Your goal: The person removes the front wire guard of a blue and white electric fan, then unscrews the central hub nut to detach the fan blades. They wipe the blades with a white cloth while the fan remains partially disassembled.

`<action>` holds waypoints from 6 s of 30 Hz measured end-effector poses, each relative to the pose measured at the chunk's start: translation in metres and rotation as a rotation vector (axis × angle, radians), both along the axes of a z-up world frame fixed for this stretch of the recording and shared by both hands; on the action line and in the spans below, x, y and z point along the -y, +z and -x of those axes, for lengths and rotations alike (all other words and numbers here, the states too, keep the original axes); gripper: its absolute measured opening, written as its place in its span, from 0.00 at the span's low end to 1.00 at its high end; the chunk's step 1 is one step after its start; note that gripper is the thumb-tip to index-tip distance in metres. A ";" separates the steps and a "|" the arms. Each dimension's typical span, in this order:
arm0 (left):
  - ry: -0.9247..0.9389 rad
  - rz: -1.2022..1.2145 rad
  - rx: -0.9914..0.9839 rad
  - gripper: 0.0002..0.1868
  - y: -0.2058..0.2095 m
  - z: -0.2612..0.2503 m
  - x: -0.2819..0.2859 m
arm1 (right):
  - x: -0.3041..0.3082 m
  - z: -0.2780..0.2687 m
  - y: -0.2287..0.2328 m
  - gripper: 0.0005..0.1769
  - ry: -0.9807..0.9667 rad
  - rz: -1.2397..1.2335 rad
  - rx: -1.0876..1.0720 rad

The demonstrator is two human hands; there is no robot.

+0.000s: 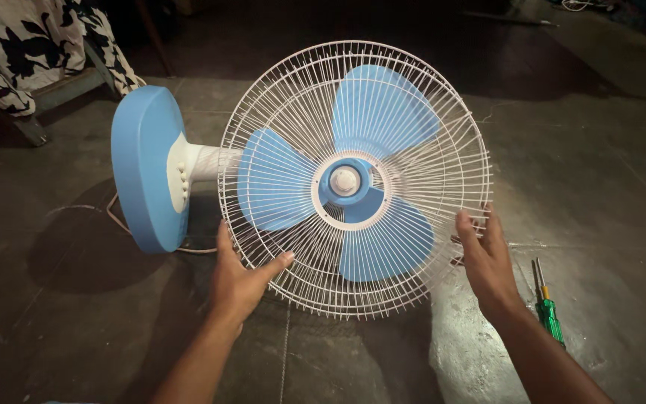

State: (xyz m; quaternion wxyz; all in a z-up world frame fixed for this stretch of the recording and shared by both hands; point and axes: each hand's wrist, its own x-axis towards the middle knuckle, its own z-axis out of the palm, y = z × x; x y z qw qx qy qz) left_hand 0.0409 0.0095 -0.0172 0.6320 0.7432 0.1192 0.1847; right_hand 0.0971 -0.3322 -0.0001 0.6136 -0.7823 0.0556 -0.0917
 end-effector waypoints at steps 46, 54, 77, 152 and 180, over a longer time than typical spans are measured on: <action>0.076 0.540 -0.203 0.33 0.031 0.042 -0.023 | 0.014 0.045 0.040 0.42 0.089 -0.167 -0.038; 0.033 0.526 -0.371 0.37 0.023 0.048 -0.029 | 0.027 0.049 0.038 0.32 0.085 -0.252 -0.062; 0.110 0.467 -0.476 0.43 0.060 0.085 -0.054 | 0.000 0.092 0.031 0.36 0.073 -0.419 -0.135; -0.366 1.068 -0.186 0.42 0.076 0.115 -0.063 | 0.002 0.137 0.085 0.44 0.198 -0.755 -0.364; -0.186 0.828 0.078 0.33 0.111 0.142 -0.052 | 0.002 0.121 0.057 0.40 0.247 -0.465 -0.235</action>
